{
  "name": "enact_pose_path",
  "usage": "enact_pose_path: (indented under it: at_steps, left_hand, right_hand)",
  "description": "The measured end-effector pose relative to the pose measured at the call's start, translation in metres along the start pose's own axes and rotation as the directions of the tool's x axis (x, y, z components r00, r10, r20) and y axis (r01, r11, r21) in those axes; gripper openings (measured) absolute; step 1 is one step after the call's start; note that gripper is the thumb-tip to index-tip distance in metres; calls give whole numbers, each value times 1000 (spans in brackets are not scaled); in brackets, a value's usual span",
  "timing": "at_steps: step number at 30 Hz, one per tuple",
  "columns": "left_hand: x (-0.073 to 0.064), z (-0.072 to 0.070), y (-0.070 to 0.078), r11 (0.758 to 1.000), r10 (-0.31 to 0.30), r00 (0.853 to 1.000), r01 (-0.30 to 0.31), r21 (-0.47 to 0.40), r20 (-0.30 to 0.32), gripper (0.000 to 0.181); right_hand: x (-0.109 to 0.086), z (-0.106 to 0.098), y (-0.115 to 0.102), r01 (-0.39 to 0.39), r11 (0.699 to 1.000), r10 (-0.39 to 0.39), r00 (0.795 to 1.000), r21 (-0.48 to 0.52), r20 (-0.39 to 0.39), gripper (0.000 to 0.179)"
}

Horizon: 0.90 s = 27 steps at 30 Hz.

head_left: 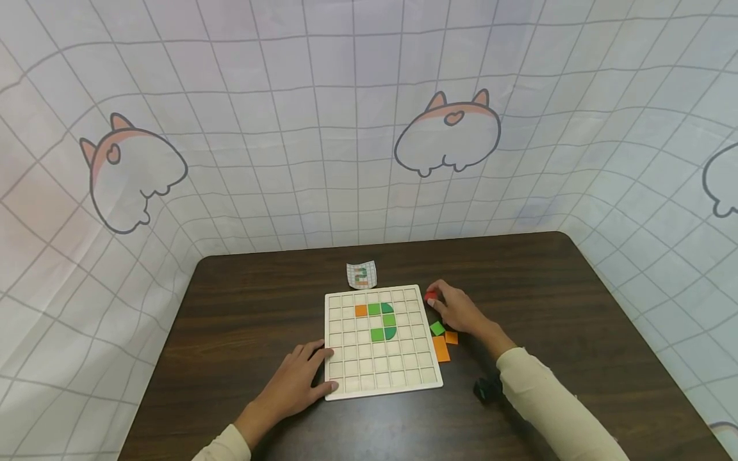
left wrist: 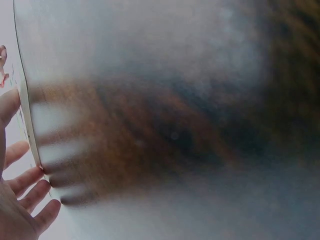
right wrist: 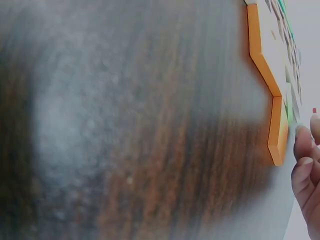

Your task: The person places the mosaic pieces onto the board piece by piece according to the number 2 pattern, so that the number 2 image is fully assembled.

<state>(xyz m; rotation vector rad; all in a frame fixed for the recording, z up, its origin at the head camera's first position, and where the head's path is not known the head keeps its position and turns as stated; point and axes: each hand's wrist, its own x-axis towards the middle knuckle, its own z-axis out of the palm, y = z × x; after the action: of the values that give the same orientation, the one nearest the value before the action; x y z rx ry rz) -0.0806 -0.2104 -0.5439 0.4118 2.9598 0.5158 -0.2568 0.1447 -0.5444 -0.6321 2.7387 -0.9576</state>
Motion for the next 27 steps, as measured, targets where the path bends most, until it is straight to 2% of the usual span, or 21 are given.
enact_pose_path:
  at_steps: [8,15,27]
  left_hand:
    - [0,1,0,1000,-11,1000,11,5,9,64]
    - [0,1,-1,1000,-3,1000,3,7,1,64]
    - [-1,0,-1,1000,15,1000,-15,4,-15,63]
  right_hand:
    - [-3,2,-2,23,999,-23,1000,35,-6,26]
    - [-5,1,-11,25,990,-27,1000,141,11,30]
    - [-4,5,-29,112,981,-121,991,159,47,29]
